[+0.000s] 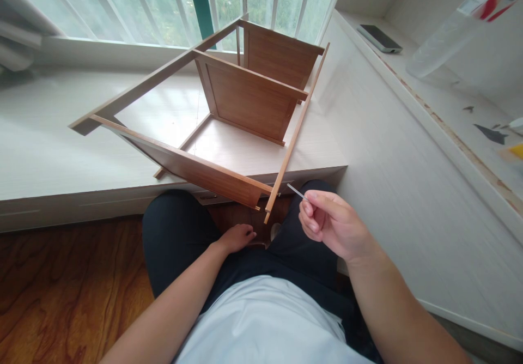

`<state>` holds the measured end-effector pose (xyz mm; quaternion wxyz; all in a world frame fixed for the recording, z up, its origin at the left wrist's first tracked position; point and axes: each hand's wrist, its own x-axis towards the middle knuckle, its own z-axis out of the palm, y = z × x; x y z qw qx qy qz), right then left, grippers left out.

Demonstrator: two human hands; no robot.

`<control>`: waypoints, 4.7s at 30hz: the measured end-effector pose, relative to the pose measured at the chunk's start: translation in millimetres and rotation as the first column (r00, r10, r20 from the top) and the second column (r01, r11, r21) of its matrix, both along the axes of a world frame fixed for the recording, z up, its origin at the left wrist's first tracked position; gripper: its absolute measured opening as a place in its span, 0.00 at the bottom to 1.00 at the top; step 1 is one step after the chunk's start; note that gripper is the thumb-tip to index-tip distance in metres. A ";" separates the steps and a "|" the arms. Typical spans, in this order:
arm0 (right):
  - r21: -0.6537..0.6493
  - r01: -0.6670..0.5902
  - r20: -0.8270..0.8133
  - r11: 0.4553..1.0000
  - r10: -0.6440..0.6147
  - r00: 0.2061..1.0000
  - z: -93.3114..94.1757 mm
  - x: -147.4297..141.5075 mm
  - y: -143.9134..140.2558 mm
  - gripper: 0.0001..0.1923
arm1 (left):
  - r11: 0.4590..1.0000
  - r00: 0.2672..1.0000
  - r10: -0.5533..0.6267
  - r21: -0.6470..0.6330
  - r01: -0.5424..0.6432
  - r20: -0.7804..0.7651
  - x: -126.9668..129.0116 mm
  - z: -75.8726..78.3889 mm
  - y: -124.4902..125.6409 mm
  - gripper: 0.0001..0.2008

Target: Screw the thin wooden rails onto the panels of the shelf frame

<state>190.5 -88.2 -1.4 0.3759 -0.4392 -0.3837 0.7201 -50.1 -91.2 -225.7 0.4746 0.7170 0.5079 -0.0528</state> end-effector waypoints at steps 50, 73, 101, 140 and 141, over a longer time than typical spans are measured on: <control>0.784 -0.121 0.488 0.609 -0.484 0.727 -2.9 -4.5 -14.7 0.06 | 1.000 1.000 -0.020 0.008 0.020 0.019 0.3 -2.7 -0.1 0.17; -0.101 0.014 -0.152 0.995 -0.030 0.988 -2.3 -5.9 -4.6 0.18 | 1.000 1.000 0.008 -0.011 -0.007 0.023 -0.1 2.1 -0.3 0.16; 0.813 -0.341 0.569 0.473 -0.517 0.639 -2.1 0.7 -11.7 0.08 | 1.000 1.000 0.005 -0.008 -0.005 0.027 -0.3 -0.1 -0.3 0.16; 0.928 -0.307 0.363 0.211 -0.698 0.618 -38.0 0.9 -11.8 0.19 | 1.000 1.000 -0.001 -0.001 0.001 0.020 0.3 1.9 -0.6 0.17; 0.928 -0.296 0.366 0.225 -0.695 0.618 -35.7 -0.3 -11.4 0.17 | 1.000 1.000 0.000 0.000 0.000 0.019 0.3 2.2 -0.6 0.17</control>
